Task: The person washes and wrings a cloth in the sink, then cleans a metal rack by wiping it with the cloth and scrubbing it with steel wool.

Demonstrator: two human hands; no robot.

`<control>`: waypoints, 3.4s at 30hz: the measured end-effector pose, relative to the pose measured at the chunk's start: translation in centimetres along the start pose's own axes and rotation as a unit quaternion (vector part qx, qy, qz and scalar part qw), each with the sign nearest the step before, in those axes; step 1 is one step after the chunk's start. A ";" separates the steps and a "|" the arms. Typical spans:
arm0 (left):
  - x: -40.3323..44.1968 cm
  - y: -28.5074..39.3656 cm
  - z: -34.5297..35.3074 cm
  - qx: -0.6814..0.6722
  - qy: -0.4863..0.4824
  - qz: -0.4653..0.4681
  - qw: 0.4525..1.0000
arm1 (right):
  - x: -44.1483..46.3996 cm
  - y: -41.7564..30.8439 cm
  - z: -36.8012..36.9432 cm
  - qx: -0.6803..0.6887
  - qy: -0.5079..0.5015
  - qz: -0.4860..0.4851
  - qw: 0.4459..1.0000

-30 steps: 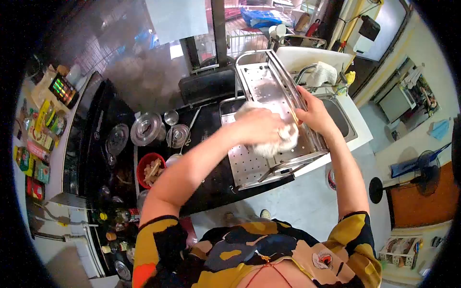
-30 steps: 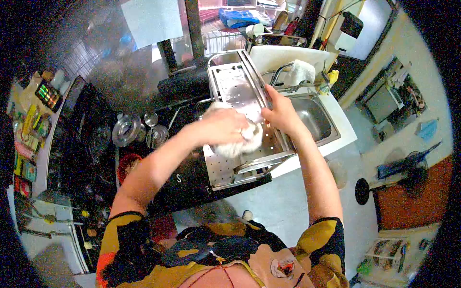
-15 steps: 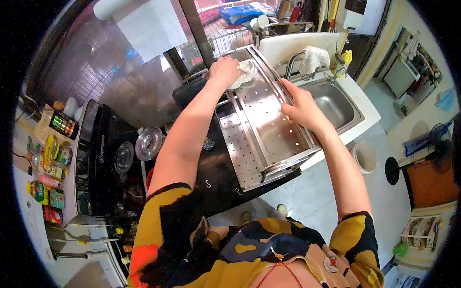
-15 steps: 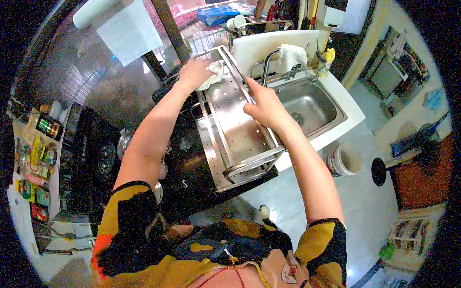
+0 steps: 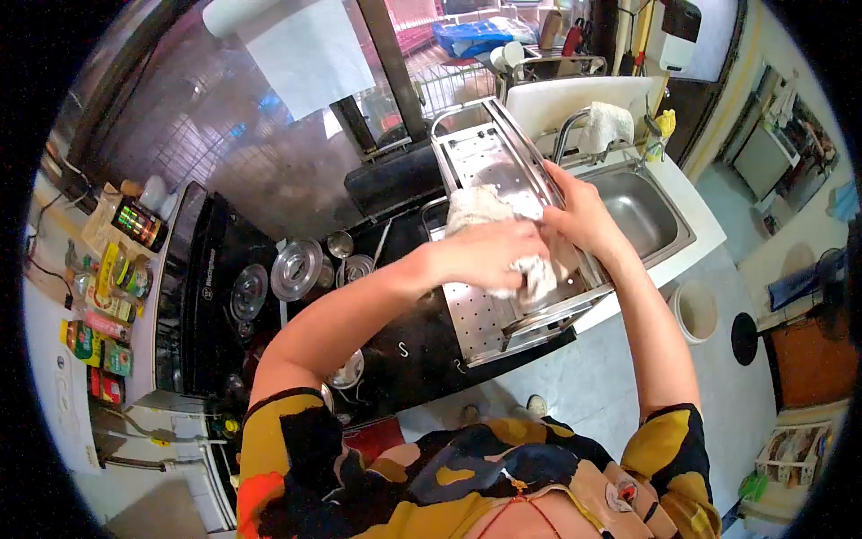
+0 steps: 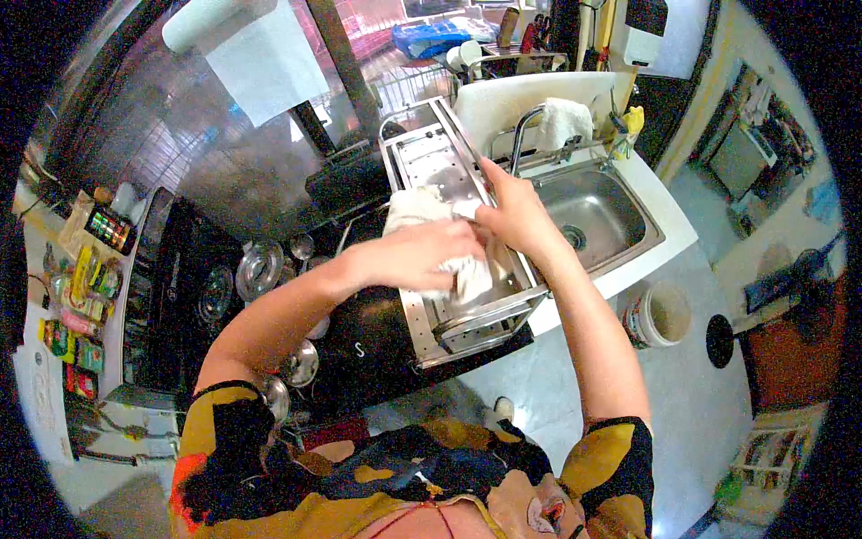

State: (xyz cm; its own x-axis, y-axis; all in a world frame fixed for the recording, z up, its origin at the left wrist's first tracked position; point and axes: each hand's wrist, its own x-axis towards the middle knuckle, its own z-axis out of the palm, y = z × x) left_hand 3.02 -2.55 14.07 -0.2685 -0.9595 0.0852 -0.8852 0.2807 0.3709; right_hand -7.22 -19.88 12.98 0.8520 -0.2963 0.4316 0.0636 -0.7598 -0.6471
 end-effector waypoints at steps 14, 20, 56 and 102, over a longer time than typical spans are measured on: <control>4.1 -11.7 -4.1 0.239 0.101 -0.399 0.879 | -0.1 -0.8 -0.6 -0.013 -0.047 0.077 0.996; 5.3 -12.2 -3.8 0.270 0.129 -0.407 0.863 | -0.3 -1.2 -0.7 -0.013 -0.067 0.134 0.989; 3.4 -7.0 -0.8 0.162 0.035 -0.196 0.967 | 0.2 -1.5 -0.8 -0.123 -0.037 0.049 0.990; -0.4 -9.1 -6.0 -0.396 0.237 -0.281 0.841 | 0.0 -1.8 -0.5 -0.068 -0.022 0.106 0.992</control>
State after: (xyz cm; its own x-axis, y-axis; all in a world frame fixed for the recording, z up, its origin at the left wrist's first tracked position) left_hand 13.45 -4.82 16.20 0.4559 -0.8898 -0.0203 -0.2397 -0.1447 0.9600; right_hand -7.57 -18.82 14.44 0.8608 -0.4343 0.2653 -0.1871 -0.7549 -0.6286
